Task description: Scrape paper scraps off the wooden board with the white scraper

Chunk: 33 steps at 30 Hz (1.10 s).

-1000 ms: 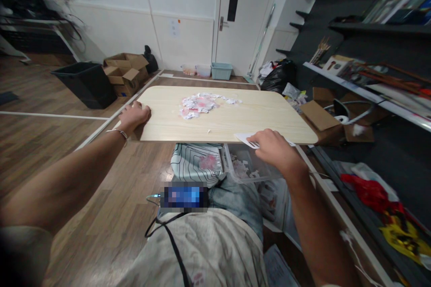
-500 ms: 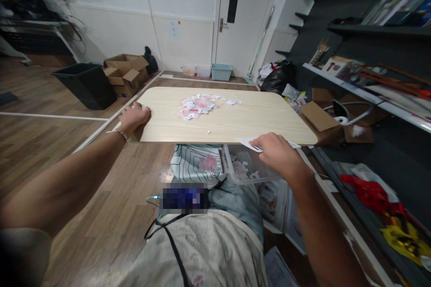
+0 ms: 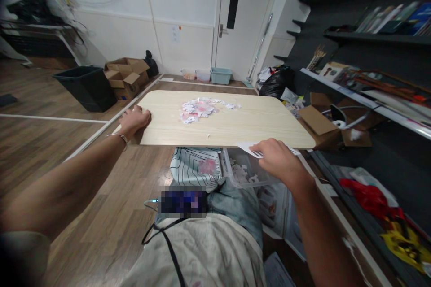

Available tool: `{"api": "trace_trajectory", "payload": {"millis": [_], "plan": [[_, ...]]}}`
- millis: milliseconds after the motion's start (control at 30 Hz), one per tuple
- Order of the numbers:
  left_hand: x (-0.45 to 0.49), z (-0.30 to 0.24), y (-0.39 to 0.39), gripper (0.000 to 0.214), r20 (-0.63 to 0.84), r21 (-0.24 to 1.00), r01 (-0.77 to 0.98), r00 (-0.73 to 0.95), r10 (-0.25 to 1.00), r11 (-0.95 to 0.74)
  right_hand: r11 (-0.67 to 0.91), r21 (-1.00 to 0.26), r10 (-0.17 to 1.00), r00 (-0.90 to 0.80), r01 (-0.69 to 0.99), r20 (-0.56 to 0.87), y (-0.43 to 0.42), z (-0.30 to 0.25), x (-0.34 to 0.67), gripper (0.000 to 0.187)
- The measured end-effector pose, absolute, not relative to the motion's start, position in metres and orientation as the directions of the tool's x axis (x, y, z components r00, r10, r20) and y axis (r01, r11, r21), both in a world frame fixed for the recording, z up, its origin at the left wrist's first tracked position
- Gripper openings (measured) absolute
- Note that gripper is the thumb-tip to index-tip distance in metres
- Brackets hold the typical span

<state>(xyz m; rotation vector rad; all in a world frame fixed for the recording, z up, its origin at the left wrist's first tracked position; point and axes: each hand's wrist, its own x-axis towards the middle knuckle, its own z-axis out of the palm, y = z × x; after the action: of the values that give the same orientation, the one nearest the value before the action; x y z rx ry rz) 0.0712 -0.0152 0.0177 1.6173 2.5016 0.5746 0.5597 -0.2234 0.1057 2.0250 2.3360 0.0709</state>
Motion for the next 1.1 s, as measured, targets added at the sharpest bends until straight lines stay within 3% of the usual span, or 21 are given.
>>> {"api": "trace_trajectory", "payload": {"millis": [400,567,700,867,1000,1100], "plan": [[0.07,0.015,-0.015,0.08,0.137,0.366,0.86,-0.428,0.893,0.356,0.178,0.059,0.983,-0.18,0.982,0.031,-0.234,0.107,0.567,0.069],[0.071,0.017,-0.015,0.08,0.129,0.375,0.855,-0.43,0.893,0.358,0.135,0.038,0.973,-0.14,0.99,0.184,-0.235,0.118,0.56,0.059],[0.073,0.019,-0.016,0.08,0.13,0.372,0.852,-0.44,0.889,0.367,0.138,0.052,0.965,-0.146,0.989,0.217,-0.218,0.121,0.55,0.056],[0.073,0.018,-0.017,0.078,0.141,0.373,0.853,-0.441,0.886,0.365,0.244,0.051,0.959,-0.249,0.968,0.135,-0.186,0.123,0.537,0.046],[0.072,0.018,-0.016,0.079,0.125,0.377,0.849,-0.442,0.888,0.37,0.294,-0.056,0.954,-0.29,0.954,0.07,-0.166,0.13,0.531,0.033],[0.072,0.02,-0.017,0.08,0.114,0.377,0.849,-0.439,0.891,0.371,0.3,-0.153,0.954,-0.298,0.941,0.038,-0.151,0.137,0.534,0.033]]}}
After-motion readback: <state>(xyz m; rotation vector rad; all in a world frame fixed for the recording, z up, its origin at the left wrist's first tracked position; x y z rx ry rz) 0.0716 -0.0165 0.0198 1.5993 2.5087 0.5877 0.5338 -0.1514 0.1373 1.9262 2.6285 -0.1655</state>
